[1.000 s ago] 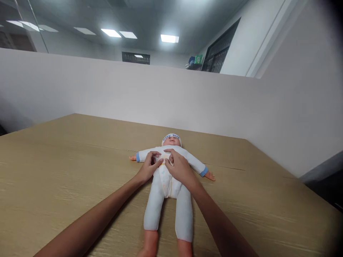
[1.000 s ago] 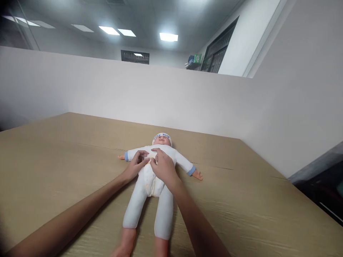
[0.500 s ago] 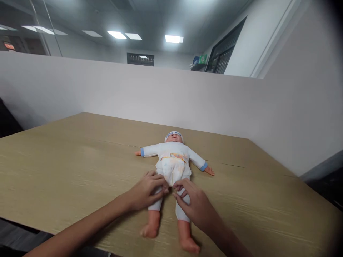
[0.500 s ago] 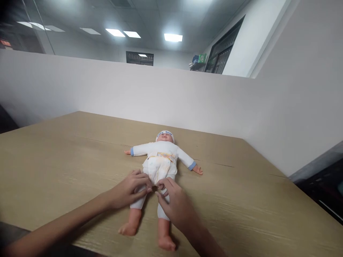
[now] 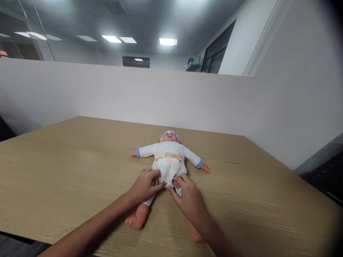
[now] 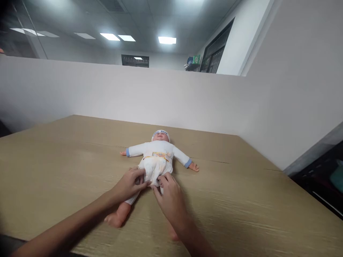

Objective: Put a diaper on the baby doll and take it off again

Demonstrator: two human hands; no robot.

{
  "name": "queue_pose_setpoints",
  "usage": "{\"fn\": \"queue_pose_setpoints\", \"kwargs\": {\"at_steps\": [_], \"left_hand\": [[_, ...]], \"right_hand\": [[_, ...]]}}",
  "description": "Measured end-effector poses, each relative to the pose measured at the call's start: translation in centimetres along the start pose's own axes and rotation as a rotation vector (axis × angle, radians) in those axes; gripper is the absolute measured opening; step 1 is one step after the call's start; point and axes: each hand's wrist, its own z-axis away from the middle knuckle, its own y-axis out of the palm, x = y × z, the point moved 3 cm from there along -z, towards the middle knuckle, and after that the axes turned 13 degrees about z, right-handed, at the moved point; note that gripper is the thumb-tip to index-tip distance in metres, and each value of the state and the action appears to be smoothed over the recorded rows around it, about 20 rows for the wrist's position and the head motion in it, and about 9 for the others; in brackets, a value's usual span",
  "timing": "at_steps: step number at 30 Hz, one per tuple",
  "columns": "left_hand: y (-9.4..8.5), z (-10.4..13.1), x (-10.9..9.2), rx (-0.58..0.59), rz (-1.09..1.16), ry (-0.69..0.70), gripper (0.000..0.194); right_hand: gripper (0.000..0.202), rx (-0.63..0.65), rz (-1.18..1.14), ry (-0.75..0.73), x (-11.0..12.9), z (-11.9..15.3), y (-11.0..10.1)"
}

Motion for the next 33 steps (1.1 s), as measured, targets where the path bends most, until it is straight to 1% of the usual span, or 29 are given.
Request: {"fn": "queue_pose_setpoints", "kwargs": {"at_steps": [2, 4, 6, 11, 14, 18, 21, 23, 26, 30, 33], "left_hand": [[0.0, 0.0, 0.1, 0.003, 0.028, 0.026, 0.040], [-0.1, 0.1, 0.1, -0.015, 0.045, 0.057, 0.039], [-0.2, 0.3, 0.1, -0.040, 0.059, 0.088, 0.033], [-0.4, 0.6, -0.3, -0.070, 0.124, 0.126, 0.020], [-0.5, 0.6, -0.6, -0.066, 0.127, 0.128, 0.018], [-0.4, 0.5, -0.2, -0.046, 0.127, 0.088, 0.023], [-0.3, 0.5, 0.5, -0.107, 0.213, 0.021, 0.024], [-0.1, 0.5, 0.9, -0.146, 0.323, -0.007, 0.028], [0.2, 0.5, 1.1, -0.174, 0.469, -0.036, 0.035], [0.5, 0.3, 1.4, -0.187, 0.571, -0.080, 0.042], [0.7, 0.4, 1.8, -0.248, 0.611, -0.113, 0.048]], "right_hand": [[0.002, 0.011, -0.051, -0.006, 0.0, 0.3, 0.1], [0.009, 0.016, -0.102, -0.011, 0.0, 0.6, 0.2], [0.016, 0.017, -0.138, -0.015, 0.0, 1.0, 0.5], [0.031, -0.015, -0.138, -0.008, -0.2, 1.6, 1.3], [0.031, -0.016, -0.133, -0.012, -0.2, 1.6, 1.3], [0.023, -0.004, -0.141, -0.013, 0.1, 1.5, 1.0], [0.019, -0.019, -0.133, -0.013, 0.2, 1.4, 0.9], [0.018, -0.027, -0.124, -0.020, 0.2, 1.5, 0.8], [0.019, -0.023, -0.109, -0.027, 0.3, 1.5, 0.7], [0.015, -0.013, -0.126, -0.034, 0.3, 1.3, 0.3], [0.010, -0.011, -0.158, -0.006, 0.2, 0.9, 0.2]]}}
